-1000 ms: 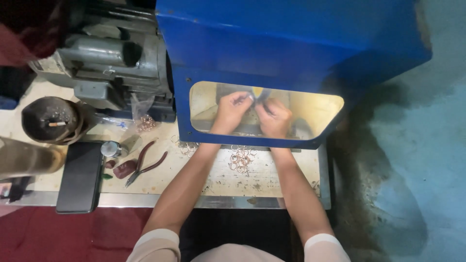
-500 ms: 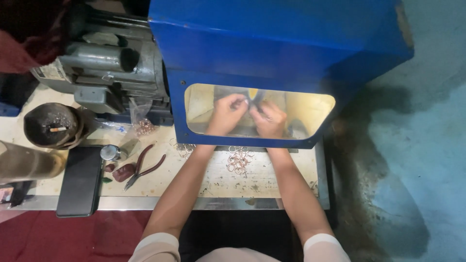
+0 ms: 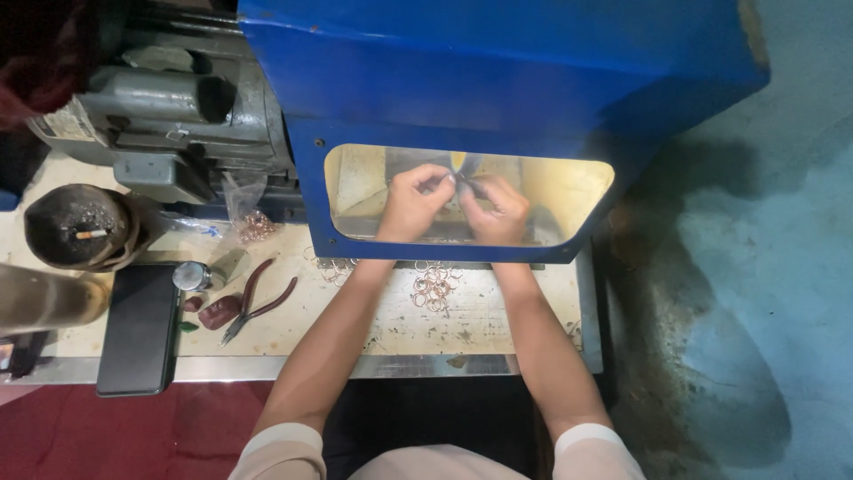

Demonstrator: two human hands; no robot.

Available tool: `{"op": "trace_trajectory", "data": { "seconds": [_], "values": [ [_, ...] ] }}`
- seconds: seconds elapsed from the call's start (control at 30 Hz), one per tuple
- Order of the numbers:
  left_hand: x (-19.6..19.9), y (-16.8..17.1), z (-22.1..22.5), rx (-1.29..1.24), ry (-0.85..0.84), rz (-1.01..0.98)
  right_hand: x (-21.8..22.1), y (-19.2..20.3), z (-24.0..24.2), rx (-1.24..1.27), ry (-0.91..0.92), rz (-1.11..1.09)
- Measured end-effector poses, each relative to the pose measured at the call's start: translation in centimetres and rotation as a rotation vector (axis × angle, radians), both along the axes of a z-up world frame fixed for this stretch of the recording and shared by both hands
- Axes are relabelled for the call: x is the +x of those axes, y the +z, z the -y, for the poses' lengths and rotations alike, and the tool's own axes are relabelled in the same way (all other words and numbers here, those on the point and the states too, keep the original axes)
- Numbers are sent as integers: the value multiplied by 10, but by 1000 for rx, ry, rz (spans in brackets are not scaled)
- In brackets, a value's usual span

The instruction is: Polishing small jewelry components by holding them against a rotating polishing wheel inside a protective machine hood.

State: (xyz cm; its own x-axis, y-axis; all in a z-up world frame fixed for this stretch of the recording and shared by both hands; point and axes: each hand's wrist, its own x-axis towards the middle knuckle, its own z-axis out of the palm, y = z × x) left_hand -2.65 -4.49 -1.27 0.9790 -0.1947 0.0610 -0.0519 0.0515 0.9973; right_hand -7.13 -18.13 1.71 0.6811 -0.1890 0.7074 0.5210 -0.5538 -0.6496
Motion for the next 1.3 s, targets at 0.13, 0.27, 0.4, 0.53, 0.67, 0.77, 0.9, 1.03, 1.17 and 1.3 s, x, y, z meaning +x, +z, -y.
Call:
{"op": "trace_trajectory", "data": {
  "seconds": [0.13,0.27,0.4,0.53,0.67,0.77,0.9,1.03,1.17,1.3],
  "values": [
    [3,-4,9,-60,20,-125,11,-22,8,-33,-13,-2],
    [8,-19,14,-200,16,-280,13,-26,6,-43,-34,-9],
    [8,-18,12,-261,-8,-408,14,-32,7,-35,-32,-7],
    [9,-17,9,-289,16,-444,20,-42,7,-26,-13,-4],
    [10,-6,-6,-72,29,-211,13,-22,1,-33,10,17],
    [8,5,-18,123,4,63,6,-3,-2,-34,44,13],
    [0,26,-23,122,-96,168,5,-8,7,-15,86,-6],
    [-1,30,-24,110,-82,151,2,-10,15,11,100,-23],
    [-2,33,-25,109,-140,191,2,-13,20,11,116,-40],
    [-1,30,-23,113,-144,214,1,-8,17,17,110,-68]
  ]
}}
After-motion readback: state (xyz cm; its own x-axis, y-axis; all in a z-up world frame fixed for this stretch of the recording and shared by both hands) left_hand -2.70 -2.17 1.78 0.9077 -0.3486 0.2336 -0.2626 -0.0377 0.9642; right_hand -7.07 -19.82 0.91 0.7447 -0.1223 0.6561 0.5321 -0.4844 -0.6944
